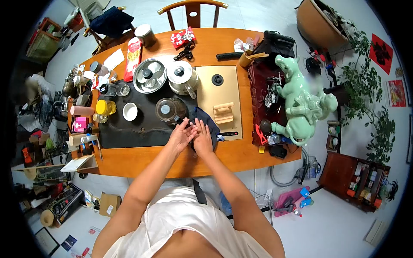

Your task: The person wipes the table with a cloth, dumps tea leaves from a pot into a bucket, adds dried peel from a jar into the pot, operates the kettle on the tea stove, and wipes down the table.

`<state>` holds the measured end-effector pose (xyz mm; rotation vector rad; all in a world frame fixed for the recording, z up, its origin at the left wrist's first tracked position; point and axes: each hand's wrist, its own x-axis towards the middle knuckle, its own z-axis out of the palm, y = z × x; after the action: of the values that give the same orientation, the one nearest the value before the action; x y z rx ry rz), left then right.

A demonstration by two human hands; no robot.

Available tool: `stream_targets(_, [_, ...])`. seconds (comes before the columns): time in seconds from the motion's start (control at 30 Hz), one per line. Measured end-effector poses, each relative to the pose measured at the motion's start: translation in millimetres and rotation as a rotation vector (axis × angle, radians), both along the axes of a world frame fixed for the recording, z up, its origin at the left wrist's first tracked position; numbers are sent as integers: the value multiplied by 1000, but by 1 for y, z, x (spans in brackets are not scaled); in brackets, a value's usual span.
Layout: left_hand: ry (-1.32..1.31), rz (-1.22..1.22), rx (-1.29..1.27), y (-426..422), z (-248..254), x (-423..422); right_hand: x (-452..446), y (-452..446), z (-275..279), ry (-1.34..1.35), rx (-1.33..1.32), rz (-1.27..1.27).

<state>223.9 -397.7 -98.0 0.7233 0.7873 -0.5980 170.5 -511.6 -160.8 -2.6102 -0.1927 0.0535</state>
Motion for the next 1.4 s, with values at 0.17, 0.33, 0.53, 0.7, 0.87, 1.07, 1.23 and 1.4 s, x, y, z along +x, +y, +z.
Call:
stream_targets(0.17, [-14,-55,205,20,16,-11,19,2,9,-13,-15,18])
stream_targets(0.33, [-40,-167,244,73,40,-52,54,21,4,-44,-40,-54])
stream_targets(0.53, [-116,-287,437,166,79,-104,83,84,-1,-19,-91,-305])
stream_targets(0.7, [-109,-297,543,244,83,-134,61,174,-6,-7,-89,-87])
stream_targets(0.87, [-103,-259,618,298,82,-140,57,184,-8,-42,-26,-36])
stream_targets(1.07, [-109,-241,641,340,83,-142,99,179,-8,-117,-35,-286])
stream_targets(1.23, [-139,-250,622,348,85,-137,89,204,-12,-57,-27,-91])
stream_targets(1.4, [-147,-312,605,348,86,-130,44,167,12,56,-4,340])
